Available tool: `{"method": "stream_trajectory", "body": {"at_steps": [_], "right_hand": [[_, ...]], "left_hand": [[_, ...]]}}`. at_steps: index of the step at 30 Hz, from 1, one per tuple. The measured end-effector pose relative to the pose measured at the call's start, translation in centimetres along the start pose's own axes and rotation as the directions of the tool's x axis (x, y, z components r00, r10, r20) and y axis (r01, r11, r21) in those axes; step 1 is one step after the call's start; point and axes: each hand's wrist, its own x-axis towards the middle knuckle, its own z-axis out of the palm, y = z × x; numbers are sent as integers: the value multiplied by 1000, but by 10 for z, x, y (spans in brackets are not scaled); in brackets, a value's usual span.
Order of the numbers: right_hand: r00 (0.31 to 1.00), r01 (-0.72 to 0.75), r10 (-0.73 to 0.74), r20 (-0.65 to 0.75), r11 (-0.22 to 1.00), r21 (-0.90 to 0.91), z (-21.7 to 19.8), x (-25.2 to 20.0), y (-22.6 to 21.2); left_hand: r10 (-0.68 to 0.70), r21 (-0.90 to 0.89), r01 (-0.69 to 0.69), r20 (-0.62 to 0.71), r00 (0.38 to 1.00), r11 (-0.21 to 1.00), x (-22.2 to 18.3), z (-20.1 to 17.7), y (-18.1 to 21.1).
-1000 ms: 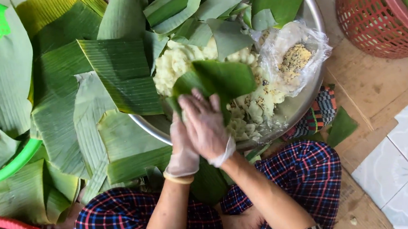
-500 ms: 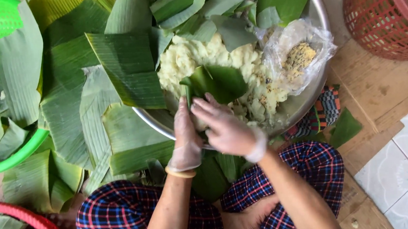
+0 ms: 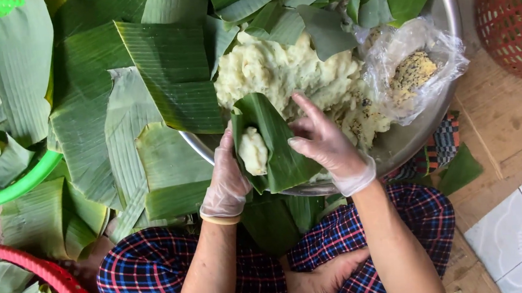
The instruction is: Wrapping portions of dough with filling into banana leaves
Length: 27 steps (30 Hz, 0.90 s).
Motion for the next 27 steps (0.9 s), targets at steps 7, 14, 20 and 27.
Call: {"method": "stream_trajectory", "body": {"at_steps": [7, 14, 20, 27], "right_hand": [[906, 299, -423, -16, 666, -683, 3, 2, -23], [655, 125, -755, 18, 85, -988, -79, 43, -103], [796, 336, -519, 312, -50, -941, 47, -10, -71], [863, 185, -410, 293, -284, -941, 75, -15, 33]], "left_hand": [[-32, 165, 30, 13, 999, 986, -3, 10, 6], [-30, -154, 74, 268, 963, 985, 10, -9, 1], [75, -112, -57, 161, 984, 992, 16, -11, -5], [46, 49, -41, -93, 995, 998, 9, 12, -5]]}}
